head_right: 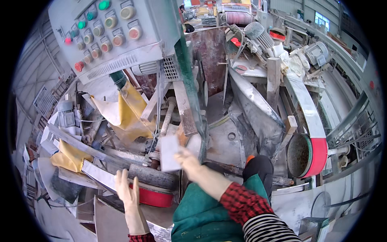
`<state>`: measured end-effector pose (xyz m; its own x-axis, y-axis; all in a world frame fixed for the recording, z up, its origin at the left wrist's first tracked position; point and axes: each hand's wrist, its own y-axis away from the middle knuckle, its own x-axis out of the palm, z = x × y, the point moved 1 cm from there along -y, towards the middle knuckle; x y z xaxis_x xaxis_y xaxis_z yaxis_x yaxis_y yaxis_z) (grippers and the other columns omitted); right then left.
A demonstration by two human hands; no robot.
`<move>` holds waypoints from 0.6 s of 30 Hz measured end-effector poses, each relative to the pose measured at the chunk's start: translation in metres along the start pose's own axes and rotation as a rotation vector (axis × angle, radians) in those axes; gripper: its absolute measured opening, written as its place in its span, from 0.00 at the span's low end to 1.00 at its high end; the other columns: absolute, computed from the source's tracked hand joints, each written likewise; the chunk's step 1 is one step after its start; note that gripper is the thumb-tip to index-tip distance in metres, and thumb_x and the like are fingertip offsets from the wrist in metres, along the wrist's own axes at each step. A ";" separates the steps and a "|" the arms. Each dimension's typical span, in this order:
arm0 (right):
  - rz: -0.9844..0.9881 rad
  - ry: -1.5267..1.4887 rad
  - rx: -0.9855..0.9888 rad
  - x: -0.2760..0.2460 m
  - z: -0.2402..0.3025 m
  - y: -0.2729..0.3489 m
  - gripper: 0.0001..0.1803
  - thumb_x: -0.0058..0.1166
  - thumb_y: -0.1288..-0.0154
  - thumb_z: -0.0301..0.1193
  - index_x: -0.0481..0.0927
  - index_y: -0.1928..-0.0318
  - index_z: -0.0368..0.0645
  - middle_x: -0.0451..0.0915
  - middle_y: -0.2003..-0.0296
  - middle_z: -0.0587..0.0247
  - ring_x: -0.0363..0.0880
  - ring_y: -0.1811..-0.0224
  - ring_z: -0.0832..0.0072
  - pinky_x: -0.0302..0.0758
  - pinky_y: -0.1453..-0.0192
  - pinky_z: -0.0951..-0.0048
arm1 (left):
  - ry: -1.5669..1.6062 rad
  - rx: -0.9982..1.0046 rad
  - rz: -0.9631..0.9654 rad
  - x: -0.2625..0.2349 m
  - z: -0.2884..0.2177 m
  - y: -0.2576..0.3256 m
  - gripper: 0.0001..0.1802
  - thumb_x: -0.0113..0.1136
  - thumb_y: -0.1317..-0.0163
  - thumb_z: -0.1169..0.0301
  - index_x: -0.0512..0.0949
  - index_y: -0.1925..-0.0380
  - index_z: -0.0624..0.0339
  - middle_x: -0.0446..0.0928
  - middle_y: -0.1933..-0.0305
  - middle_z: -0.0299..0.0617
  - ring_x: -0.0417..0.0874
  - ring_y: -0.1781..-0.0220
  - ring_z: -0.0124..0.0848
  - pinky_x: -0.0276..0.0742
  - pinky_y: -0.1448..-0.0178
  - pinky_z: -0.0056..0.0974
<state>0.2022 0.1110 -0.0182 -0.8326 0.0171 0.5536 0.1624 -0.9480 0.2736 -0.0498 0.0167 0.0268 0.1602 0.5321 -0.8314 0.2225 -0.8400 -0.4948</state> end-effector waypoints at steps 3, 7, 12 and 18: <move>-0.237 -0.044 -0.202 -0.057 0.069 0.005 0.19 0.51 0.34 0.25 0.73 0.42 0.40 0.79 0.51 0.60 0.77 0.52 0.71 0.74 0.46 0.69 | -0.282 -0.270 0.046 0.002 0.045 0.011 0.31 0.64 0.44 0.54 0.73 0.43 0.55 0.68 0.35 0.53 0.64 0.33 0.53 0.56 0.31 0.54; -0.422 -0.174 -0.501 -0.210 0.146 0.024 0.23 0.48 0.32 0.26 0.67 0.36 0.47 0.77 0.48 0.65 0.78 0.50 0.72 0.77 0.55 0.70 | -0.237 -0.193 -0.084 0.037 0.070 0.026 0.29 0.62 0.41 0.56 0.72 0.42 0.59 0.67 0.36 0.58 0.63 0.33 0.54 0.54 0.29 0.54; -0.868 -0.038 -0.669 -0.349 0.194 0.114 0.22 0.46 0.32 0.26 0.68 0.37 0.49 0.77 0.51 0.67 0.78 0.51 0.75 0.78 0.50 0.68 | -0.351 -0.110 -0.136 0.038 0.074 0.040 0.23 0.59 0.35 0.61 0.75 0.45 0.64 0.69 0.37 0.59 0.66 0.33 0.52 0.61 0.32 0.54; -1.374 -0.031 -0.613 -0.430 0.206 0.206 0.21 0.48 0.31 0.26 0.68 0.38 0.48 0.76 0.49 0.62 0.78 0.49 0.67 0.79 0.48 0.62 | -0.469 0.375 -0.337 0.017 0.016 0.026 0.20 0.56 0.33 0.58 0.78 0.51 0.63 0.80 0.54 0.54 0.79 0.51 0.54 0.75 0.47 0.52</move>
<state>0.7028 -0.0267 -0.0382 -0.1359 0.9769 0.1649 -0.9602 -0.1708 0.2209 -0.0571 0.0021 -0.0041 -0.3112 0.7397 -0.5967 -0.1742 -0.6616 -0.7293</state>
